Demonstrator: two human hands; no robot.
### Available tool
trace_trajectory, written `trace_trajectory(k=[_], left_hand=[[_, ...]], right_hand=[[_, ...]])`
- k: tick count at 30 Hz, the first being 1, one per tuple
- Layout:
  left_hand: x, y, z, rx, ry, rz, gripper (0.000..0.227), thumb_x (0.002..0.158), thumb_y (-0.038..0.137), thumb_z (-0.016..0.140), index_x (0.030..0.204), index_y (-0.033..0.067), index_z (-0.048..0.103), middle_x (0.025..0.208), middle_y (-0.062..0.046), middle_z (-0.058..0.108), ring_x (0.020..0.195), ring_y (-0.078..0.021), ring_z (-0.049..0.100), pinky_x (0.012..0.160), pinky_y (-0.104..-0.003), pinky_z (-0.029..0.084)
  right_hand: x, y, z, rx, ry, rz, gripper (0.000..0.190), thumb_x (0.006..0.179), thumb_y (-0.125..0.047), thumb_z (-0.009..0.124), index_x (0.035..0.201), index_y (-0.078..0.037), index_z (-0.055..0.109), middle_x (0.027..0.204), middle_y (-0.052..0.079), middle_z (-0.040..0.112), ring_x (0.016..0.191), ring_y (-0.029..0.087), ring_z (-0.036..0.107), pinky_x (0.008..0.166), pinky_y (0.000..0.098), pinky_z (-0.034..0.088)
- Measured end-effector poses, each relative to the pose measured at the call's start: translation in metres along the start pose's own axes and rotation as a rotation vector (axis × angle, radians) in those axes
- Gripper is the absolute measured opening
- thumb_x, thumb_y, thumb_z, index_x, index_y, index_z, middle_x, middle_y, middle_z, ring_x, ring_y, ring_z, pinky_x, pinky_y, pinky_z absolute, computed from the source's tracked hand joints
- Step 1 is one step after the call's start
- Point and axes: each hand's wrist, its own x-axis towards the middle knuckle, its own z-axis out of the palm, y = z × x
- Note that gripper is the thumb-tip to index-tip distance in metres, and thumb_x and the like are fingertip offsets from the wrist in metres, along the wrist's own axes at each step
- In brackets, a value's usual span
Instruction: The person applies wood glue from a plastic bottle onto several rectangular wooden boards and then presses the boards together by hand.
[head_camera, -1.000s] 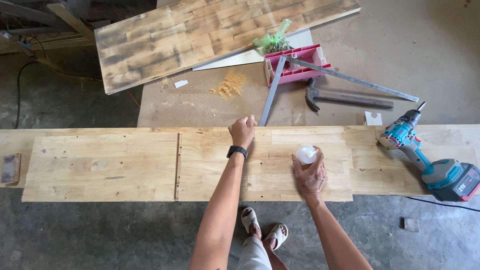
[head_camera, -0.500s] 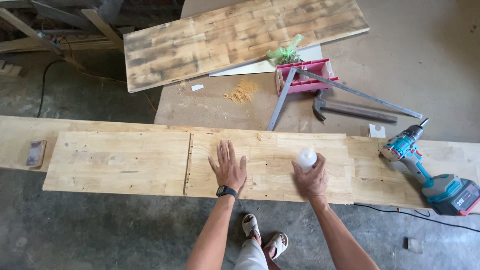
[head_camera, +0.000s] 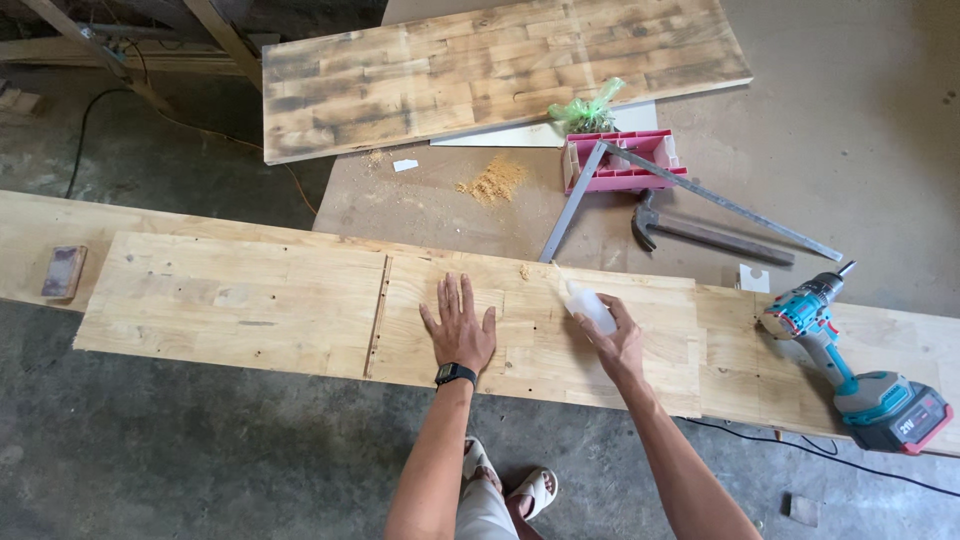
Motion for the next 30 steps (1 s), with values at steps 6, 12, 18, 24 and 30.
trace_trajectory(k=[6,12,18,24,30], left_hand=[[0.000,0.000,0.000,-0.011,0.032,0.002,0.074,0.102,0.056,0.035,0.164,0.0199,0.019,0.173,-0.008,0.012,0.159,-0.0256,0.010,0.122,-0.065,0.010],[0.002,-0.001,0.008,0.020,0.047,0.003,0.076,0.101,0.057,0.035,0.165,0.0205,0.017,0.173,-0.008,0.011,0.159,-0.0253,0.009,0.122,-0.065,0.011],[0.003,-0.002,0.010,0.008,0.051,0.003,0.075,0.101,0.057,0.034,0.165,0.0208,0.017,0.173,-0.007,0.010,0.159,-0.0249,0.008,0.122,-0.065,0.009],[0.003,-0.003,0.012,0.003,0.048,0.000,0.076,0.101,0.058,0.034,0.164,0.0206,0.018,0.173,-0.008,0.011,0.159,-0.0248,0.007,0.122,-0.065,0.008],[0.004,-0.003,0.013,-0.002,0.058,0.004,0.075,0.101,0.057,0.034,0.164,0.0207,0.018,0.173,-0.008,0.011,0.159,-0.0253,0.007,0.121,-0.066,0.009]], right_hand=[[0.010,0.001,0.003,-0.024,-0.037,0.050,0.041,0.077,-0.045,0.087,0.113,-0.029,0.078,0.071,0.004,0.070,0.068,0.017,0.061,0.061,0.0312,0.046],[0.013,0.000,0.008,-0.049,-0.062,0.111,0.043,0.076,-0.049,0.088,0.112,-0.028,0.079,0.081,0.010,0.074,0.080,0.025,0.069,0.071,0.0376,0.053],[0.014,0.000,0.009,-0.064,-0.066,0.110,0.044,0.076,-0.051,0.087,0.112,-0.028,0.079,0.083,0.011,0.074,0.083,0.026,0.070,0.074,0.0375,0.053],[0.008,-0.016,0.004,-0.027,-0.074,0.131,0.044,0.078,-0.049,0.086,0.114,-0.023,0.079,0.092,0.015,0.076,0.093,0.031,0.071,0.082,0.0409,0.053],[0.008,-0.018,0.003,-0.020,-0.073,0.135,0.044,0.078,-0.048,0.085,0.113,-0.021,0.079,0.095,0.016,0.076,0.097,0.034,0.071,0.084,0.0425,0.053]])
